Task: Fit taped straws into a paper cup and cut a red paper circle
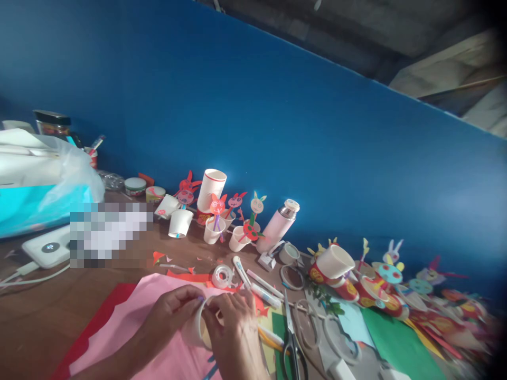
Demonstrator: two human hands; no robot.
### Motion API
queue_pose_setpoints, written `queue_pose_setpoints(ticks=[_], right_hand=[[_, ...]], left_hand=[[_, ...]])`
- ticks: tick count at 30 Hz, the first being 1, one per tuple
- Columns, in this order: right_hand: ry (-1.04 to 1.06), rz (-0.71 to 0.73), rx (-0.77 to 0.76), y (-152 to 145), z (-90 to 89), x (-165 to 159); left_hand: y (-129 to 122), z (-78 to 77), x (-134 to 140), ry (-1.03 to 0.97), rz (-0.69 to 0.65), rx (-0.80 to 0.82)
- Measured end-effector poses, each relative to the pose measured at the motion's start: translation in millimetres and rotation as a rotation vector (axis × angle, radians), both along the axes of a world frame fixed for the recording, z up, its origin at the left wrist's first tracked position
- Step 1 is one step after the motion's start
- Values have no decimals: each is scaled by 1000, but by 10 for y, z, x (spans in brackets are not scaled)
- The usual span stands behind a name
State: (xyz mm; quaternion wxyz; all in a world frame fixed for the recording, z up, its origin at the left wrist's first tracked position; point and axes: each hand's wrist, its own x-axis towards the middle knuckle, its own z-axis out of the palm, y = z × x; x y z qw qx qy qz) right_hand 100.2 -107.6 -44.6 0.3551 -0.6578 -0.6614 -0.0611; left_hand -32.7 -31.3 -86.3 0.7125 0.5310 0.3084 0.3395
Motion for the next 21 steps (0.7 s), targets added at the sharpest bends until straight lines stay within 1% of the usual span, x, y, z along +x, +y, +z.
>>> queue_pose_setpoints(ticks=[2, 3, 4, 5, 7, 9, 11, 13, 15, 18, 21], right_hand=[[75, 26, 73, -46, 114, 78], [116, 10, 118, -76, 167, 128], [172, -35, 172, -109, 209, 181], [239, -93, 195, -141, 234, 231], [379, -219, 140, -193, 222, 307], [497, -275, 21, -214, 132, 332], [588, -244, -63, -204, -1, 315], [669, -190, -106, -173, -126, 287], [767, -136, -132, -138, -209, 276], [962, -51, -158, -105, -245, 294], [1112, -5, -125, -105, -219, 301]], left_hand=[[-5, 19, -8, 9, 91, -39], [-10, 26, -12, 15, 119, -42], [-15, 32, -16, 19, 136, -37], [-21, 34, -17, 20, 154, -25], [-30, 31, -14, 24, 206, 11], [-34, 19, -4, 33, 261, 59], [-33, 9, 4, 30, 298, 98], [-31, 8, 6, 14, 302, 105], [-35, 14, 2, 0, 298, 105], [-64, 21, -2, 8, 292, 129], [-110, 22, 3, -11, 263, 141]])
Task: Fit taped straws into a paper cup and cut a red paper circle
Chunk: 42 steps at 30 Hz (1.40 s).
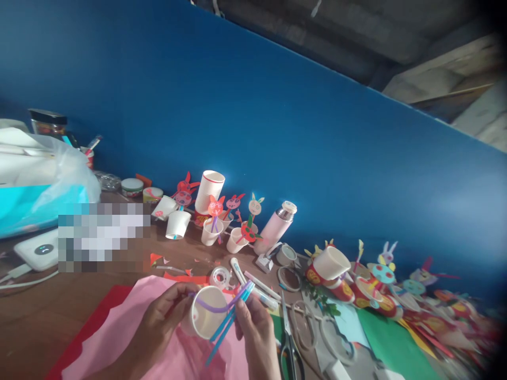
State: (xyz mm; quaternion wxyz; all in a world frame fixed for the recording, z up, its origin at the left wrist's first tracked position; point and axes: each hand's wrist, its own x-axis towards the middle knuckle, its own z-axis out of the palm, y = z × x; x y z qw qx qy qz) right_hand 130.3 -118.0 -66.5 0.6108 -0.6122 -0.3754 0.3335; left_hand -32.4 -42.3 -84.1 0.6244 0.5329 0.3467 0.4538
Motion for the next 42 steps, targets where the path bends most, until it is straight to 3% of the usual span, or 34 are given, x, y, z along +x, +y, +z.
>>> queue_pose_setpoints(ticks=[7, 10, 18, 23, 30, 35, 42], right_hand=[[152, -28, 67, -27, 75, -97], [137, -63, 82, -35, 130, -143], [-128, -200, 45, -81, 180, -235], [-286, -165, 14, -127, 175, -284], [-679, -77, -46, -206, 221, -305], [-730, -33, -44, -209, 196, -298], [-801, -161, 15, -250, 42, -338]], left_hand=[[-75, 47, 6, -6, -71, 69], [-102, 85, 14, 4, -109, 28], [-133, 118, 39, 15, -96, -57], [-153, 91, 33, 70, -108, -34], [-186, 134, 11, 145, -177, 32], [-161, 118, 4, 154, -216, 15], [-109, 97, -8, 216, -237, -73]])
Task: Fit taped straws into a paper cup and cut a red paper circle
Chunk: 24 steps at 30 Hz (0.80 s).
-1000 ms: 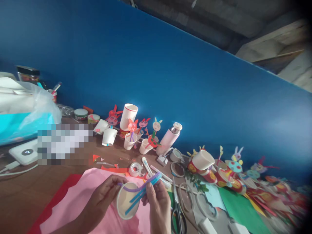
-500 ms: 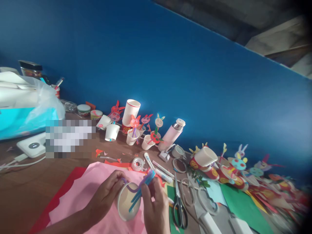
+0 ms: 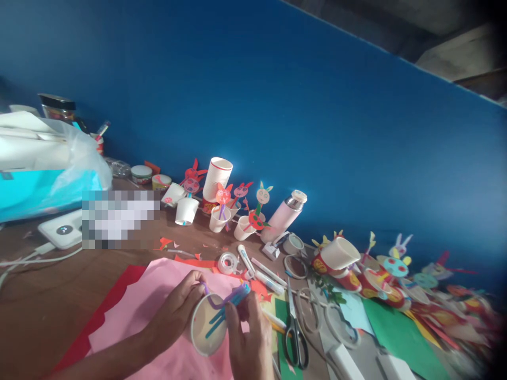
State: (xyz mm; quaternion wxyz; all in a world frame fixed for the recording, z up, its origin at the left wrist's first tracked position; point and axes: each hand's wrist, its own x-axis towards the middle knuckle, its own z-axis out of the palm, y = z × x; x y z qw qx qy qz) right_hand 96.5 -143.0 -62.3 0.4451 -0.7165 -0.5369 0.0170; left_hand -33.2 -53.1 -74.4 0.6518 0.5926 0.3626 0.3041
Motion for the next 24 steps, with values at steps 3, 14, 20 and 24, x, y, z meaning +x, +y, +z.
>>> queue_pose_setpoints(ticks=[3, 14, 20, 24], right_hand=[[-66, 9, 38, -11, -29, -3], [-47, 38, 13, -25, -87, -12], [-47, -4, 34, -2, -112, -64], [-74, 32, -10, 10, -75, -84]], left_hand=[[-7, -10, 0, 14, 24, -8], [127, 70, 3, -15, -18, -56], [201, 98, -35, -61, 12, -26], [172, 85, -78, -17, -27, 156]])
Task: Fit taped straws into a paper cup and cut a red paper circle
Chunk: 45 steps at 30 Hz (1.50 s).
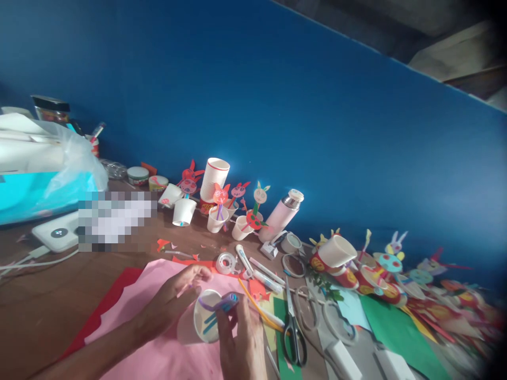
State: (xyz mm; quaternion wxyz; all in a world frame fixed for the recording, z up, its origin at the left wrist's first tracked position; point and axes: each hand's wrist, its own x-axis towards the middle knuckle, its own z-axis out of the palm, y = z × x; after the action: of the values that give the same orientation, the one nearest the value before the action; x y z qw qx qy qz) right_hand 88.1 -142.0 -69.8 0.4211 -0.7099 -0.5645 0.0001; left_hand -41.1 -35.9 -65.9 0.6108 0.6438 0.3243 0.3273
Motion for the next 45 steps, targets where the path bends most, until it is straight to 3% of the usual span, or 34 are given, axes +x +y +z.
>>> queue_pose_setpoints(ticks=[7, 12, 18, 23, 26, 32, 40, 45], right_hand=[[-92, 132, -53, 28, 40, 23], [-230, 234, -86, 90, 145, 8], [-243, 280, -142, 128, 254, -40], [-52, 281, -98, 96, 252, -31], [3, 301, -92, 56, 232, 7], [51, 259, -185, -2, 195, 46], [20, 202, -277, 32, 240, 23], [-39, 207, -294, 93, 240, 15]], left_hand=[[-51, 110, -95, 17, -146, 339], [40, 204, -158, 171, -212, 424], [16, 279, -130, 68, -231, 512], [-16, 264, -128, -1, -143, 432], [-26, 260, -158, 60, -91, 368], [-62, 258, -128, -31, -10, 93], [-43, 287, -106, -53, 39, 82], [-28, 224, -114, -50, 33, 85]])
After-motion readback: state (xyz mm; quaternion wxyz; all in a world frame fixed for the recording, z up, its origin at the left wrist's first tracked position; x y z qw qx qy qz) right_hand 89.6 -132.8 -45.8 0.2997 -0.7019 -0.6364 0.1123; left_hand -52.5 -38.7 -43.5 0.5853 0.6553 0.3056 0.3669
